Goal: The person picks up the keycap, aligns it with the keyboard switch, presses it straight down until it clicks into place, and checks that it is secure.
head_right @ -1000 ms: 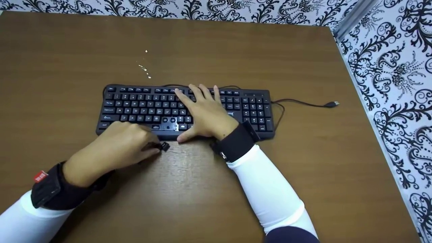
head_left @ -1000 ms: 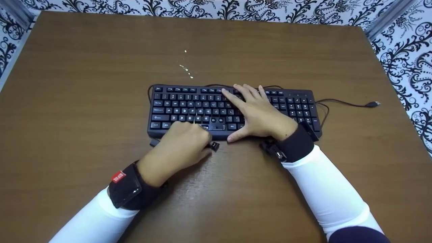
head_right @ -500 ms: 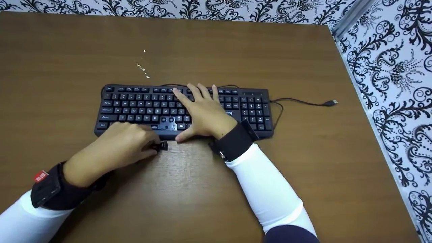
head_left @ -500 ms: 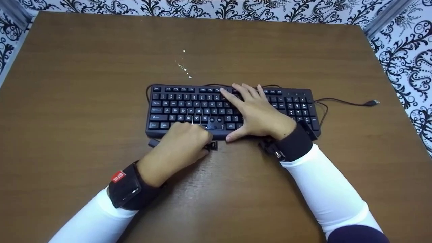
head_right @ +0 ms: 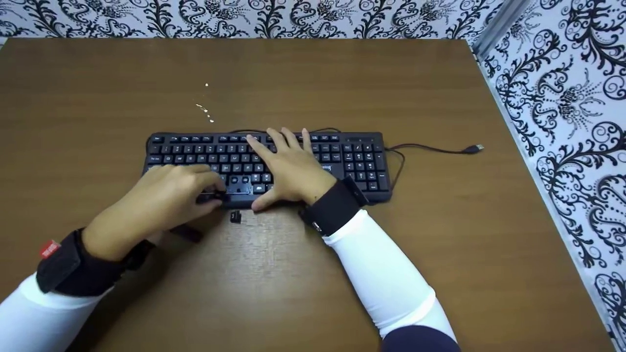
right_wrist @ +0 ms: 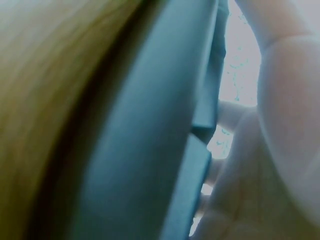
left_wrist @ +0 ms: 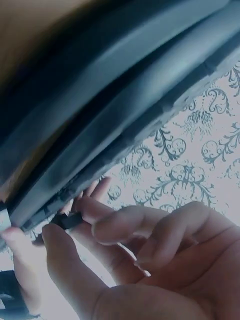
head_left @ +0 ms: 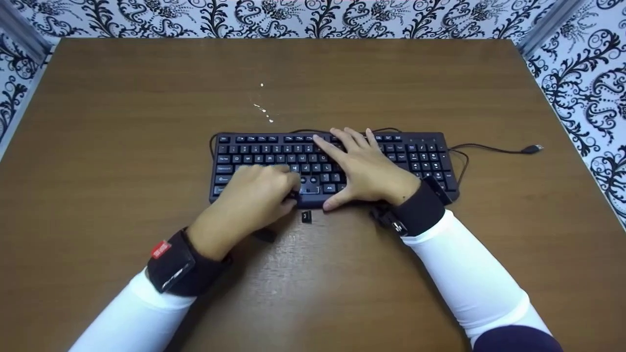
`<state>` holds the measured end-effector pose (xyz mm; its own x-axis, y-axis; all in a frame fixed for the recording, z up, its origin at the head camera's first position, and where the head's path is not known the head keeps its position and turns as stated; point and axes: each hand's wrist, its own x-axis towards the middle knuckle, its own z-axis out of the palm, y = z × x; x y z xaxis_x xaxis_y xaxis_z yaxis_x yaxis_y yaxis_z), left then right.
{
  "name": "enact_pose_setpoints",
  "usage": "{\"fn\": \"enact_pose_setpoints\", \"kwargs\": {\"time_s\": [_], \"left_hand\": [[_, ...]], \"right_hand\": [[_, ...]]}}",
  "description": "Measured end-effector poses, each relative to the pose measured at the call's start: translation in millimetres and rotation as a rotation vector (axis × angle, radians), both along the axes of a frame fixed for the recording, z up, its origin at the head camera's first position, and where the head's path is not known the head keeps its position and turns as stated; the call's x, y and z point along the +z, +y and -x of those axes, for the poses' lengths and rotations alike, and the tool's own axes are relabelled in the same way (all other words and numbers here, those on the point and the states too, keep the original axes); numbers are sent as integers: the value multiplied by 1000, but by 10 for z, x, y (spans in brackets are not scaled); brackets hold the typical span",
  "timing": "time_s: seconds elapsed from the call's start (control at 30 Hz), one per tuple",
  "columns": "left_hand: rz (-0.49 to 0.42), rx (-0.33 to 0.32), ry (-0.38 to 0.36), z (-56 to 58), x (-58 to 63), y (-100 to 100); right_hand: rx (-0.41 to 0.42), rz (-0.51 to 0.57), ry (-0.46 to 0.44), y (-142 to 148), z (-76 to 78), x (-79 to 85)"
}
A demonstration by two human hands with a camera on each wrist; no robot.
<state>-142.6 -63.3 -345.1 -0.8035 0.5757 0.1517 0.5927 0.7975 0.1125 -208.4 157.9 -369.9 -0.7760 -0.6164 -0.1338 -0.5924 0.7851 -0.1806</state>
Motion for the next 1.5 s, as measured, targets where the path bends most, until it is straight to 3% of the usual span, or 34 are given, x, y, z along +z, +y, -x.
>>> {"fn": "enact_pose_setpoints", "kwargs": {"time_s": [0.17,0.37,0.93,1.5], "left_hand": [[0,35,-2,132,-28,1],[21,68,-6,194,-15,64],[44,49,19,263,-9,228],[32,116,-19,303,-9,252]], "right_hand": [[2,7,2,-19,1,-19],[-3,-1,-16,-21,-1,-8],[4,-1,-6,-3,7,-5],[-4,3,-4,-9,-4,5]]}}
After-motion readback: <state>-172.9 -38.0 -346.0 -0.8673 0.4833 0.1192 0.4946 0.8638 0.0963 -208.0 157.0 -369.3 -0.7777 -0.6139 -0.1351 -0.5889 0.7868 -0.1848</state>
